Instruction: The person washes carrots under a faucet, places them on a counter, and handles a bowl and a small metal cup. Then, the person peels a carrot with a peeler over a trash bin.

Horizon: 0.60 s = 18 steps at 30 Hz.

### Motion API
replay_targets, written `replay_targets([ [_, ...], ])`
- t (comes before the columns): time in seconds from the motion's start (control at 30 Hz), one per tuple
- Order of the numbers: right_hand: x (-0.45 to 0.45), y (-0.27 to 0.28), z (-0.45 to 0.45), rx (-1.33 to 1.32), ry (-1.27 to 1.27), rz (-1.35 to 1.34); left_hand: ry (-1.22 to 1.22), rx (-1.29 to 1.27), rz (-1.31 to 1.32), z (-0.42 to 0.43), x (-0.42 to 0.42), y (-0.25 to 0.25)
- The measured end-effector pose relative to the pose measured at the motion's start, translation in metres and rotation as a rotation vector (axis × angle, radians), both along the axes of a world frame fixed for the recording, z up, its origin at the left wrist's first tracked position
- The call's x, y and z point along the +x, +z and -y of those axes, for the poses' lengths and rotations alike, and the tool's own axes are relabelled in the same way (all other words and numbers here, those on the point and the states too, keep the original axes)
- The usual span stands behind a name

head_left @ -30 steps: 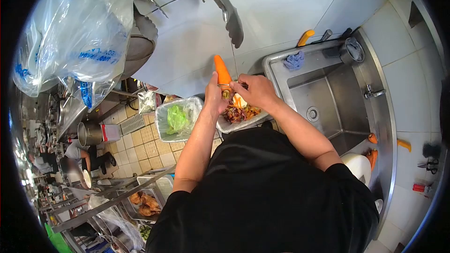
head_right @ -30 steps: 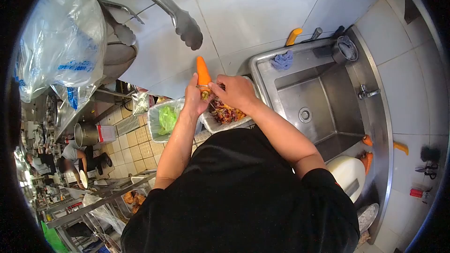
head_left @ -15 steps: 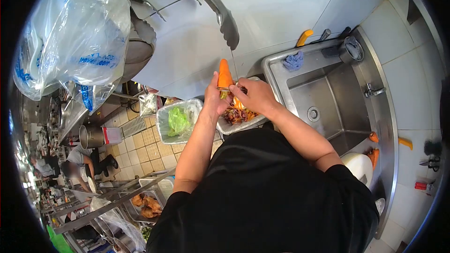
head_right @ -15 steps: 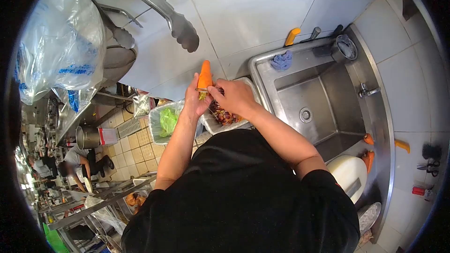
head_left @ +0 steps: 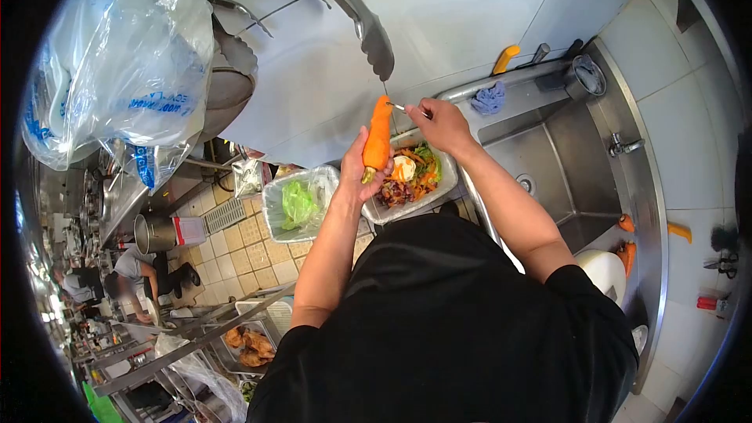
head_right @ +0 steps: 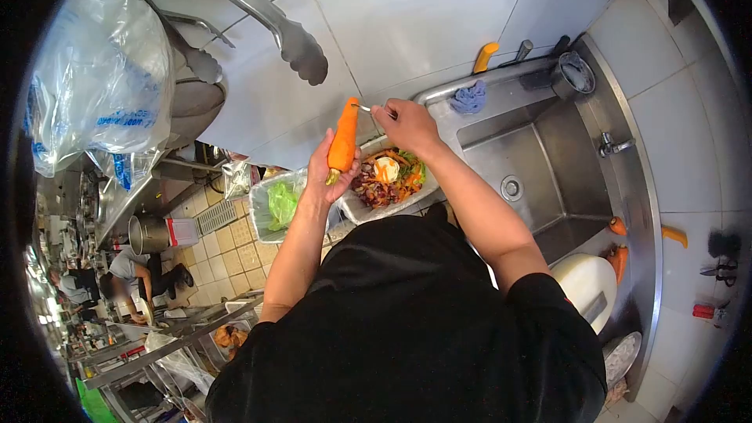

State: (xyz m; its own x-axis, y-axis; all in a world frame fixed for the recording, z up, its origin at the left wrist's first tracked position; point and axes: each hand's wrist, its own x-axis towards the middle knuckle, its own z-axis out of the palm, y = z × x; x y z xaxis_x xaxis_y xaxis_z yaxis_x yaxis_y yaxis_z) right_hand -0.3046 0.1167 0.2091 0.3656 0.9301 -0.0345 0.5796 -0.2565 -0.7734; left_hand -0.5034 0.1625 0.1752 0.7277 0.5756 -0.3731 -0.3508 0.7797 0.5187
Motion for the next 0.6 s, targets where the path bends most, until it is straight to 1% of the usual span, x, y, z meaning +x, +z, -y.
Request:
replay_targets([
  [0.03,-0.004,0.004,0.004,-0.003,0.005,0.002,0.045,-0.029,-0.046,-0.001,0.001,0.002],
  [0.07,-0.011,0.007,0.008,-0.004,0.079,-0.034,0.09,-0.057,-0.09,-0.002,0.003,0.003],
  [0.1,-0.017,0.009,0.011,-0.002,0.153,-0.07,0.095,-0.056,-0.085,-0.005,0.005,0.003],
  [0.13,-0.024,0.009,0.014,-0.001,0.158,-0.068,0.106,-0.082,-0.109,-0.008,0.006,0.001],
  [0.2,-0.037,0.002,0.019,0.044,0.265,-0.162,0.115,-0.109,-0.139,-0.01,0.005,0.001],
  [0.23,-0.037,-0.002,0.017,0.045,0.262,-0.165,0.099,-0.087,-0.142,-0.01,0.005,0.001],
  [0.3,-0.032,-0.011,0.011,-0.038,0.249,-0.235,0.075,-0.067,-0.148,-0.01,0.003,0.002],
  [0.33,-0.027,-0.013,0.007,-0.038,0.242,-0.236,0.024,-0.037,-0.113,-0.008,0.0,0.002],
  [0.43,-0.003,-0.025,-0.005,-0.009,0.168,-0.17,-0.061,-0.011,-0.066,-0.003,-0.009,0.0],
  [0.53,0.016,-0.038,-0.012,-0.021,-0.005,-0.082,-0.128,0.012,-0.048,-0.003,-0.017,-0.004],
  [0.57,0.018,-0.041,-0.011,-0.021,-0.004,-0.083,-0.169,0.033,-0.048,-0.002,-0.02,-0.006],
  [0.6,0.02,-0.04,-0.011,-0.018,-0.068,-0.1,-0.17,0.035,-0.047,-0.001,-0.021,-0.006],
])
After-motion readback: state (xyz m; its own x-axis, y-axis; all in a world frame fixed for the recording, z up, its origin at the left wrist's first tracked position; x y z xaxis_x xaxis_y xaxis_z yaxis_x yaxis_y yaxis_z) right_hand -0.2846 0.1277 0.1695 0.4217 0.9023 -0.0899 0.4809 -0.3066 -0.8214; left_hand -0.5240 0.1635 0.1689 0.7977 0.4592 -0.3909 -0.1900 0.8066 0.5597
